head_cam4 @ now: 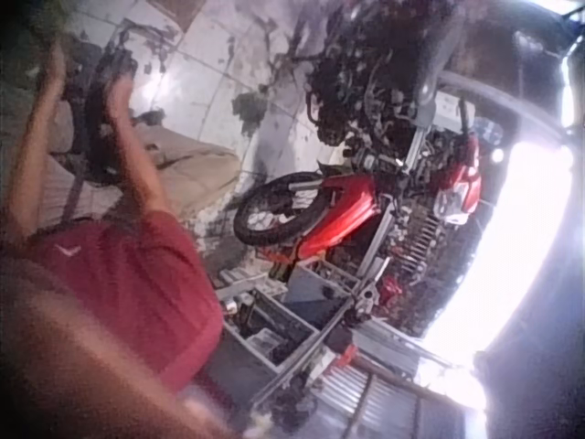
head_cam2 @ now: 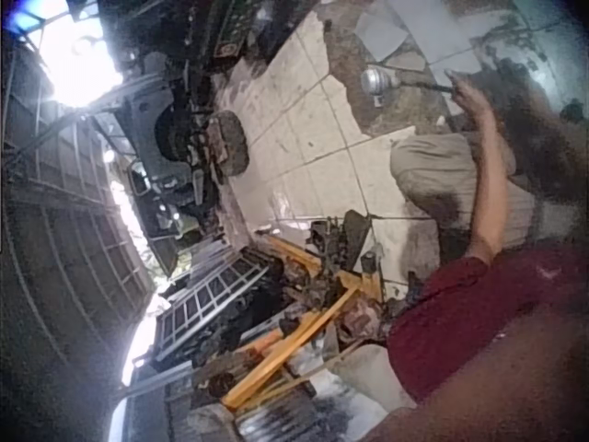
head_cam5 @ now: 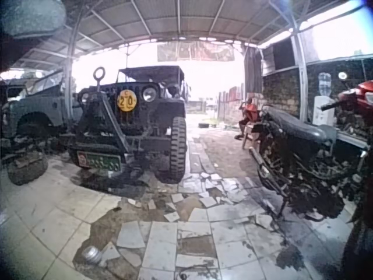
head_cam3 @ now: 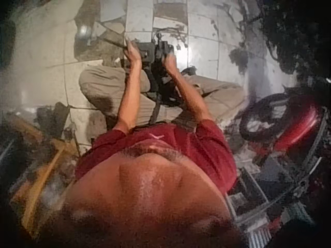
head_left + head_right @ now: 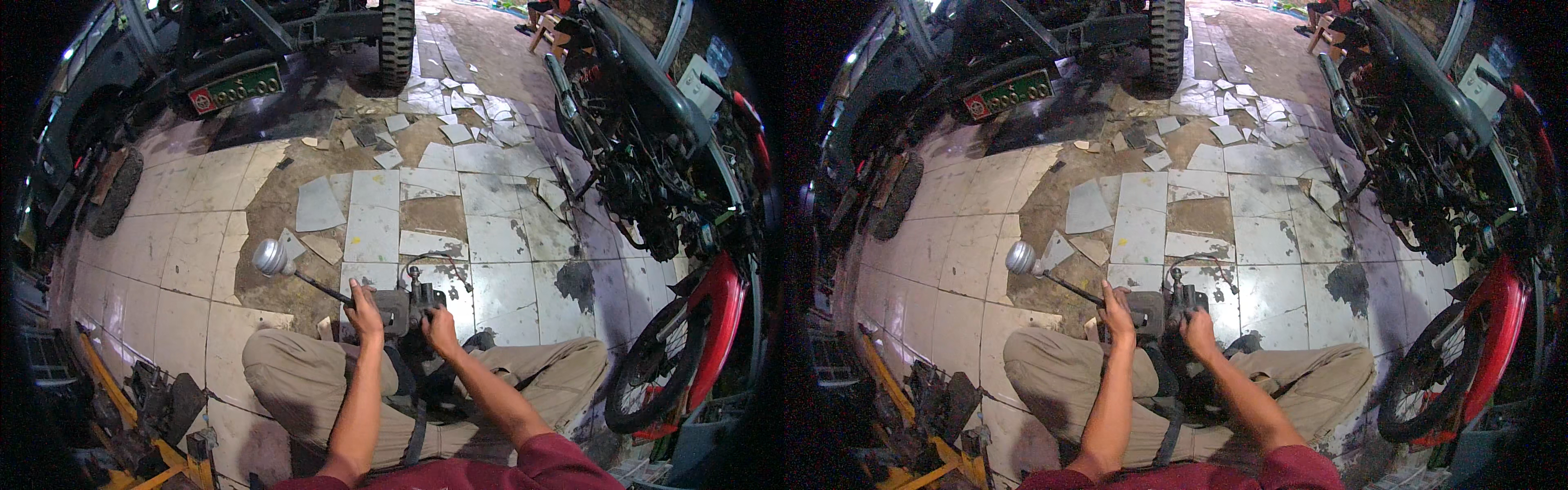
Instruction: The person sits on the floor and uses a hammer to tap a mechanical component held in a bench vise. The person repeatedly strikes the part with the hammer while holding it steady with the other hand.
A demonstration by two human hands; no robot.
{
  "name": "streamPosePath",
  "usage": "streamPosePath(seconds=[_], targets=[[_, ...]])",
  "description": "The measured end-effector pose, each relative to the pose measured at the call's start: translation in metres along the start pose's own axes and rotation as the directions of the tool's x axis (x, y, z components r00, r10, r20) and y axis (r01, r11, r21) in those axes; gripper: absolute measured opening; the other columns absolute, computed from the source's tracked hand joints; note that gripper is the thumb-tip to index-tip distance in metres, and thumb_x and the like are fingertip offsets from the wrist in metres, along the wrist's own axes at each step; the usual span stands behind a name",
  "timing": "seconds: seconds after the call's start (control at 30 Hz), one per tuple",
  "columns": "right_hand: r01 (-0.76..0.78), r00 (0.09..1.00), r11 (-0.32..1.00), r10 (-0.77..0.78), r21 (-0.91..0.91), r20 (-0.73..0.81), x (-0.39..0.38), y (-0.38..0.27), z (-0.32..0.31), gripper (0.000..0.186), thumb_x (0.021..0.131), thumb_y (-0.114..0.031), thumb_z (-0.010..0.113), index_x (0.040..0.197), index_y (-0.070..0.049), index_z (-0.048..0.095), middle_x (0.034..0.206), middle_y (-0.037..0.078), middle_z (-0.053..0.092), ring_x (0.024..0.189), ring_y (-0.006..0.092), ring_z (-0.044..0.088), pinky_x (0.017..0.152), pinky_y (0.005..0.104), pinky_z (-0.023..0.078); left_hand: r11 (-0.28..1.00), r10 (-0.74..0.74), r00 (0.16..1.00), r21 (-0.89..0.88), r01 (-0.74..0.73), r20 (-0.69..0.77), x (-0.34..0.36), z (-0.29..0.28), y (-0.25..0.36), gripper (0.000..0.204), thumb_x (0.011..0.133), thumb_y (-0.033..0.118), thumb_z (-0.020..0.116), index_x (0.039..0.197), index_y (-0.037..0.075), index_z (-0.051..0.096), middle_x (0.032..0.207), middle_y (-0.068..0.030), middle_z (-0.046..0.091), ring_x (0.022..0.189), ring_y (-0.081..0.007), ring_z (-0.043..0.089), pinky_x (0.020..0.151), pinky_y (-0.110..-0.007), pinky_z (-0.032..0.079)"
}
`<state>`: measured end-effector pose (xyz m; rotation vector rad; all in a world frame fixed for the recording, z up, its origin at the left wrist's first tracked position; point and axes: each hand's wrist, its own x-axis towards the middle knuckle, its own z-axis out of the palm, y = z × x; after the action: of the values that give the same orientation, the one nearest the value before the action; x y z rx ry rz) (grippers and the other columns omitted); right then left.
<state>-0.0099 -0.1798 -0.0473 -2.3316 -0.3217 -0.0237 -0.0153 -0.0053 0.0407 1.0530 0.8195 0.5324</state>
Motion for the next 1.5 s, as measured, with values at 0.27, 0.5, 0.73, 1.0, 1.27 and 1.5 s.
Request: streamPosePath(seconds=[0.27,0.5,0.73,1.0,1.27,1.5], targets=[[-0.023,1.000,0.999,0.023,0.031,0.009,0.003,0.016,0.006,0.020,0.074,-0.007,0.062,0.089,0.005,0.066,0.084,0.029,0.059,0.081,0.0443,0.059,0.073,0.0448,0.048,0.999,-0.014,1.000,-0.041,0.015,0.025,0.006,-0.001,-0.007,0.056,0.089,0.053,0.052,0.068,0.001,0.053,0.062,0.0034,0.040,0.054,-0.0077,0.032,0.048,-0.027,0.025],[-0.066,0.996,0.997,0.067,-0.026,0.052,0.014,0.022,-0.001,0.019,0.074,-0.007,0.063,0.089,0.003,0.066,0.084,0.029,0.060,0.081,0.0444,0.058,0.072,0.0446,0.049,0.995,-0.090,0.996,-0.031,0.090,-0.006,0.001,0.002,-0.011,0.050,0.090,0.050,0.054,0.068,0.004,0.050,0.062,0.0049,0.036,0.055,-0.0060,0.031,0.048,-0.025,0.024],[0.124,0.992,0.992,-0.125,0.037,0.019,0.004,-0.012,0.000,0.018,0.074,-0.005,0.062,0.090,0.003,0.066,0.092,0.027,0.060,0.084,0.0434,0.059,0.075,0.0446,0.049,0.991,-0.013,0.999,-0.136,0.008,-0.034,0.011,-0.003,-0.011,0.052,0.089,0.051,0.055,0.065,0.005,0.050,0.062,0.0045,0.039,0.056,-0.0070,0.035,0.050,-0.025,0.027],[0.154,0.988,0.988,-0.154,0.017,0.002,0.003,0.001,0.002,0.018,0.073,-0.008,0.064,0.086,0.004,0.066,0.079,0.027,0.059,0.079,0.0434,0.058,0.073,0.0472,0.047,0.998,0.014,1.000,-0.067,-0.013,0.023,0.002,-0.005,0.002,0.055,0.088,0.053,0.054,0.066,0.003,0.053,0.063,0.0035,0.042,0.057,-0.0074,0.036,0.051,-0.025,0.028],[0.069,0.993,0.996,-0.074,0.050,0.094,0.009,-0.012,-0.007,0.024,0.073,-0.008,0.064,0.092,0.005,0.065,0.085,0.027,0.058,0.080,0.0434,0.057,0.072,0.0463,0.047,0.993,-0.039,0.999,-0.113,0.036,-0.029,0.009,-0.006,-0.005,0.053,0.089,0.050,0.055,0.064,0.003,0.051,0.057,0.0050,0.037,0.054,-0.0067,0.035,0.048,-0.025,0.025],[0.032,0.994,0.999,-0.031,-0.008,0.106,0.013,0.008,-0.001,0.022,0.072,-0.007,0.064,0.089,0.006,0.066,0.083,0.030,0.059,0.081,0.0449,0.058,0.072,0.0470,0.047,0.996,-0.068,0.997,0.060,0.069,-0.030,0.000,-0.003,0.003,0.060,0.088,0.056,0.050,0.070,-0.001,0.056,0.062,0.0003,0.044,0.057,-0.0122,0.039,0.054,-0.030,0.032]])
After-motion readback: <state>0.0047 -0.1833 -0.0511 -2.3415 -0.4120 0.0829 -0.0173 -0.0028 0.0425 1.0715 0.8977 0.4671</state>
